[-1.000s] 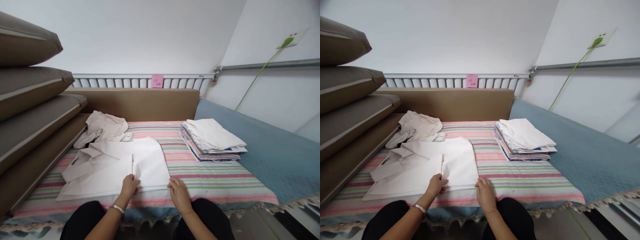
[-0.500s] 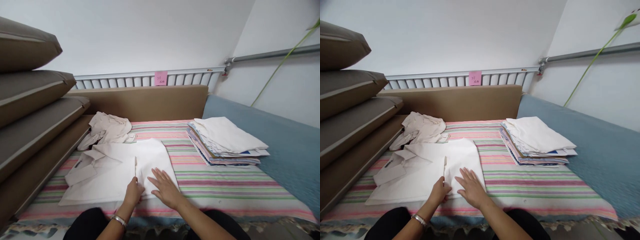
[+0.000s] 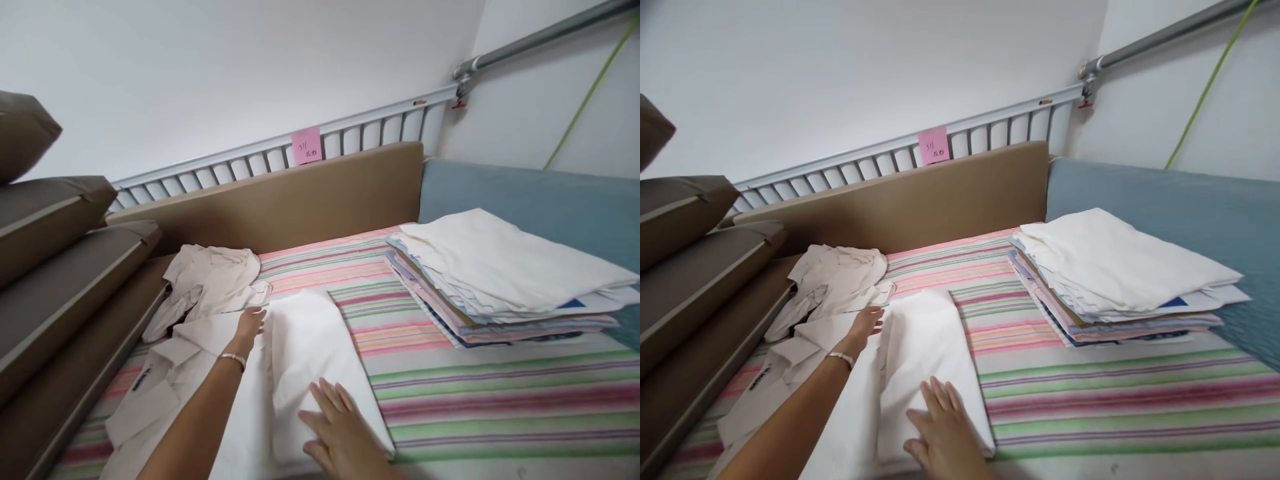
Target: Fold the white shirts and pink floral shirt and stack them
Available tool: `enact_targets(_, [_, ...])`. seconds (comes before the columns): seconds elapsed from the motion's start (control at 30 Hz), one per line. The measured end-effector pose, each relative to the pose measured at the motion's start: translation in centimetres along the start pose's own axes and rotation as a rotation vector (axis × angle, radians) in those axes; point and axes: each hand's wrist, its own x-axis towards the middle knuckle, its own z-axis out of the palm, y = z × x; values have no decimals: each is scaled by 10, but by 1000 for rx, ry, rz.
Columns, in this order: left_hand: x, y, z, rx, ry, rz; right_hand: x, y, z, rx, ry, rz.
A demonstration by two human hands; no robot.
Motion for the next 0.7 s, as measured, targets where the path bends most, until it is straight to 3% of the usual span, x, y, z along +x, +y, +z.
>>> enact_targets(0.1, [29,5,21,-45,-51,-62,11,2,-6,38,-45,63])
enact_targets(0.23, [49,9,36,-46,-106,-52,20,7,-9,67,-65,71])
enact_targets(0.43, [59,9,34,-4,17,118,25,15,-2,86,-68,52])
enact_targets(0.53, [64,2,35,52,61,110,24,15,1,79,-53,44])
enact_targets(0.63, [66,-6,40,52,49,28,17,15,-2,68,-3,7])
enact_targets(0.7, [64,-11,42,3,11,-46,14,18,-12,61,132,-23])
